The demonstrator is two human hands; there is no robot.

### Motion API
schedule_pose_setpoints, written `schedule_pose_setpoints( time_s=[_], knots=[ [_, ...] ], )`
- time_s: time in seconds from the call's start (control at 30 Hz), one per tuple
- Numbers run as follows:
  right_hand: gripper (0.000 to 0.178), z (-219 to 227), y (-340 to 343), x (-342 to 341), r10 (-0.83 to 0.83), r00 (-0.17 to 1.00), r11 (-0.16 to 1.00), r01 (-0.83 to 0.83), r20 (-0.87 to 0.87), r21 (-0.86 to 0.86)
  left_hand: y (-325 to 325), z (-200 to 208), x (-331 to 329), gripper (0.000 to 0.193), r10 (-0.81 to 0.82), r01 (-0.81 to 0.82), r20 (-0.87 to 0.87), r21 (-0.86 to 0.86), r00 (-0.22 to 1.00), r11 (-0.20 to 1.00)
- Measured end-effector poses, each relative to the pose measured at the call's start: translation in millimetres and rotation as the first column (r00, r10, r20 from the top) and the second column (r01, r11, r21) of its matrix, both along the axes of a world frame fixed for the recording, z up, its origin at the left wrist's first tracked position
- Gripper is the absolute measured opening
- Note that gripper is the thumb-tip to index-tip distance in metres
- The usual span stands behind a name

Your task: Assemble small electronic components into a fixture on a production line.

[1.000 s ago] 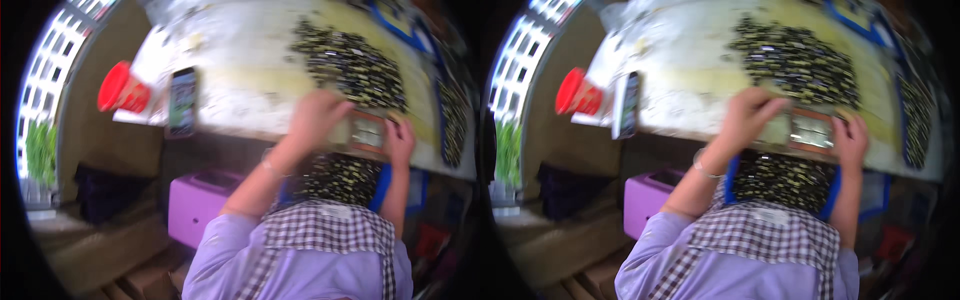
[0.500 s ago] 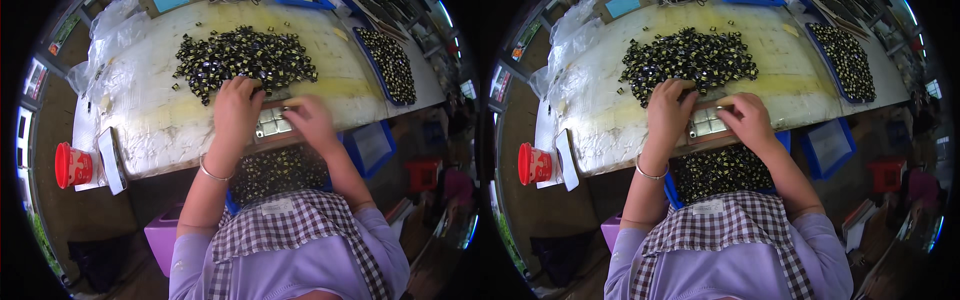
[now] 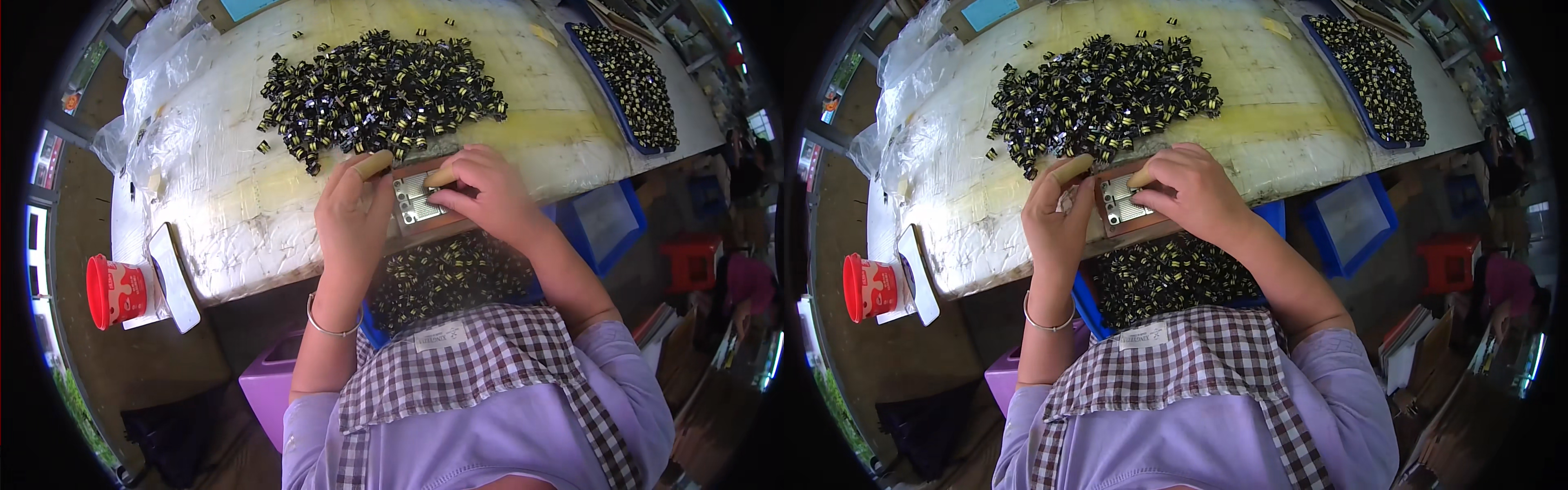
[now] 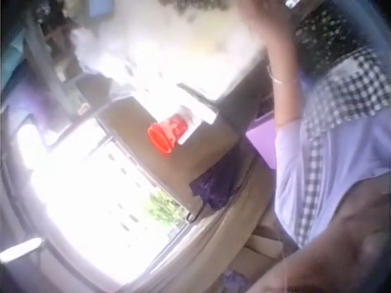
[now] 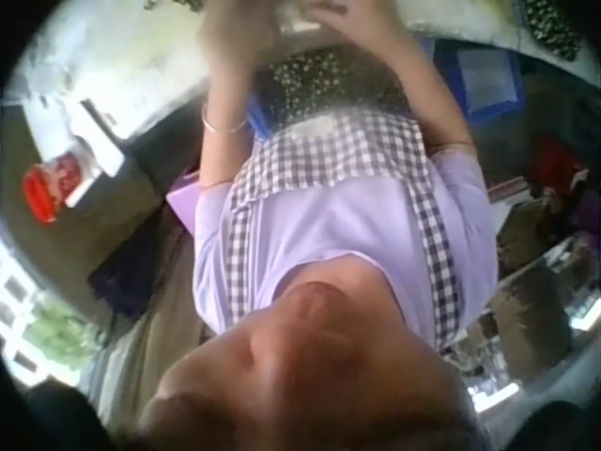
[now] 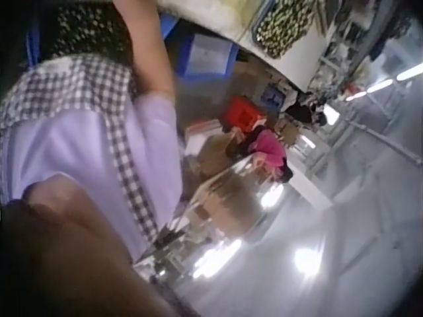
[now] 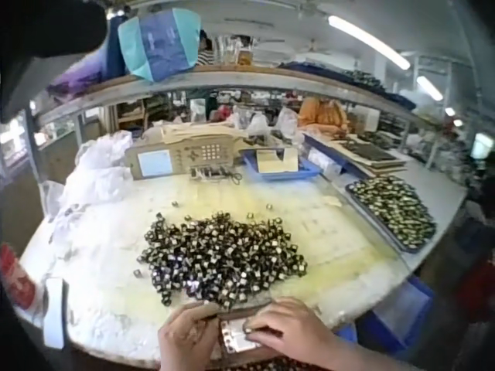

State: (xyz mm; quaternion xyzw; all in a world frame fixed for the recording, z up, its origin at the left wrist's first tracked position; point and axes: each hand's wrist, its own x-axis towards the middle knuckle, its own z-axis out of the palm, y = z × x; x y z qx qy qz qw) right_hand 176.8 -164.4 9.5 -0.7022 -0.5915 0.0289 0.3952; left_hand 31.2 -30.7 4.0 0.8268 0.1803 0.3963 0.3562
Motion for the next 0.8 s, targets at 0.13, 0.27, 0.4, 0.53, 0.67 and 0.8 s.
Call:
schedule_pose_setpoints(
  time_s=[0.13,0.27,0.4,0.53,0.67,0.8],
  knots=[
    [0.019,-0.1,0.2,-1.1,0.008,0.996,1.000,-0.010,0.093,0.020,-4.3,-2.2,0.2,0.025,-0.005,0.015,0.051,-0.193,0.999,0.981],
    [0.018,2.4,0.2,-1.2,0.017,0.998,1.000,-0.016,0.068,-0.027,-9.2,-7.5,-0.1,0.021,-0.044,0.076,0.112,-0.301,0.993,0.951],
    [0.018,-5.1,-0.3,-0.9,0.008,0.998,0.999,-0.010,0.056,0.032,-15.5,0.1,-2.7,0.022,-0.046,0.039,-0.042,-0.158,0.998,0.987],
    [0.019,-7.9,-0.5,-1.2,0.002,0.998,0.994,-0.010,0.067,0.113,-16.2,-1.7,1.6,0.021,0.001,0.016,-0.087,0.189,0.996,0.982],
    [0.018,-1.6,-5.4,7.2,0.064,0.998,0.997,-0.063,-0.018,0.031,-17.7,-2.6,4.3,0.017,-0.008,0.023,-0.074,0.195,0.997,0.981],
    [0.019,7.1,-2.1,26.3,-0.352,0.878,0.894,0.418,-0.323,0.162,-28.4,-4.7,13.0,0.016,-0.100,0.113,-0.068,0.221,0.993,0.969]
  ],
)
